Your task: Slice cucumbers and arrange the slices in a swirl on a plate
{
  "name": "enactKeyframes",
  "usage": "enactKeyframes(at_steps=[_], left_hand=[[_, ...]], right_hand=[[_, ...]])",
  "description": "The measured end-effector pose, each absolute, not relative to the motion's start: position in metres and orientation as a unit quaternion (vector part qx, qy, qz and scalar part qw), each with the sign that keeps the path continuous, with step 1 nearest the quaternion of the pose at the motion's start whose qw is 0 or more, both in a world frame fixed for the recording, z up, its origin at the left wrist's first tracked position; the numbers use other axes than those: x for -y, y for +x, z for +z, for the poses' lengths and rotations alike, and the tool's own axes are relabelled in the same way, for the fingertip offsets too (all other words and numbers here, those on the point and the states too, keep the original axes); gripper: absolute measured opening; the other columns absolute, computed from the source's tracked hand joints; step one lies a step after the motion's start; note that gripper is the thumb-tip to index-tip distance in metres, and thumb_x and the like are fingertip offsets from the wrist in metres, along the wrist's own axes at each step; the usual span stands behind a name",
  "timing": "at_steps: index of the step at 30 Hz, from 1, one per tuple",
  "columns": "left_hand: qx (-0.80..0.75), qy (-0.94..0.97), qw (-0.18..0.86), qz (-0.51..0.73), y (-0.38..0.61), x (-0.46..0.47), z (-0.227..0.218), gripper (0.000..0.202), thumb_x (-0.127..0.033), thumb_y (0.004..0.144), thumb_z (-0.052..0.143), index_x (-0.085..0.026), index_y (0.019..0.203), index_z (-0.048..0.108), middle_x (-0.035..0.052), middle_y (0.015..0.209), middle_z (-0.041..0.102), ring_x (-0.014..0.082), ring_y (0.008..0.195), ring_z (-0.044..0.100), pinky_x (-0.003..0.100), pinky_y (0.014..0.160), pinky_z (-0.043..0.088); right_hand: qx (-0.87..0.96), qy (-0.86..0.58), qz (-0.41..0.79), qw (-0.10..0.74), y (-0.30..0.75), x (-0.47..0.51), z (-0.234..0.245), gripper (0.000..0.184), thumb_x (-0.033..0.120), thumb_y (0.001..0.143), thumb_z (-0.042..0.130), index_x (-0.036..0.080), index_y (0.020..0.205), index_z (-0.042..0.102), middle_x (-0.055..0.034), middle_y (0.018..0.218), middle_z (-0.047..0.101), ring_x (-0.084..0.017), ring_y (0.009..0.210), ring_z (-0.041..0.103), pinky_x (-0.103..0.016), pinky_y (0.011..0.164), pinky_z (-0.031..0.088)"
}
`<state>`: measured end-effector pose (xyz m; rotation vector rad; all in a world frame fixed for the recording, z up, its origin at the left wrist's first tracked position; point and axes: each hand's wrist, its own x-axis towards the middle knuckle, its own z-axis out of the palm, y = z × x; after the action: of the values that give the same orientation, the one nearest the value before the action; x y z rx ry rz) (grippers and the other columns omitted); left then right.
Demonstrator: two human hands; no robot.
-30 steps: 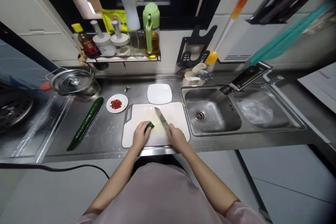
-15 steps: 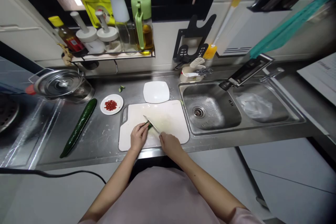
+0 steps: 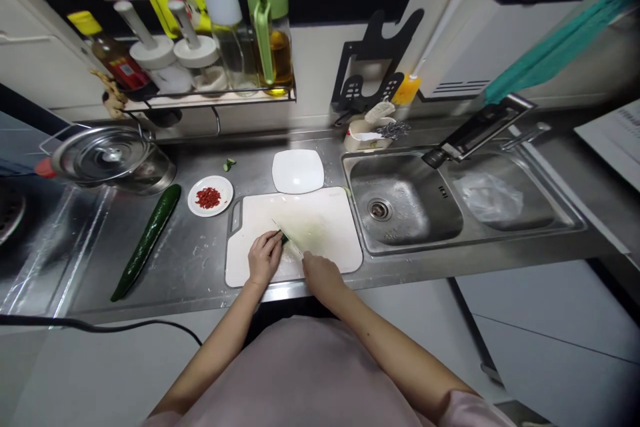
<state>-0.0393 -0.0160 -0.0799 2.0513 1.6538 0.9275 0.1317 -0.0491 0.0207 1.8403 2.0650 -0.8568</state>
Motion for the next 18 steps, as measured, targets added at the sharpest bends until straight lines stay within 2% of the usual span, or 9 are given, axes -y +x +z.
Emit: enactKeyframes(at_steps=[10,18], left_hand=[[-0.584,0.718,0.183,0.332,-0.040,0.013,-0.082,0.026,-0.028,0.091,0.046,-0.023,0.104,0.068,0.0060,0.110,0.066,0.0170,0.105,0.060,0.032,0.094,0.048],[-0.574,0.721,0.183,0.343,-0.041,0.012,-0.083,0.026,-0.027,0.091,0.045,-0.021,0.103,0.068,0.0065,0.108,0.067,0.0167,0.103,0.060,0.032,0.093,0.048]], right_hand=[[-0.713,0.619,-0.301,0.133,0.126,0.042,0.026,0.028,0.005,0.091,0.031,0.013,0.106,0.053,-0.0152,0.091,0.069,-0.025,0.091,0.068,-0.031,0.073,0.049],[-0.704,0.626,-0.313,0.124,0.122,0.035,0.029,0.029,0.006,0.091,0.032,0.012,0.109,0.054,-0.0165,0.094,0.069,-0.024,0.095,0.067,-0.031,0.076,0.050]])
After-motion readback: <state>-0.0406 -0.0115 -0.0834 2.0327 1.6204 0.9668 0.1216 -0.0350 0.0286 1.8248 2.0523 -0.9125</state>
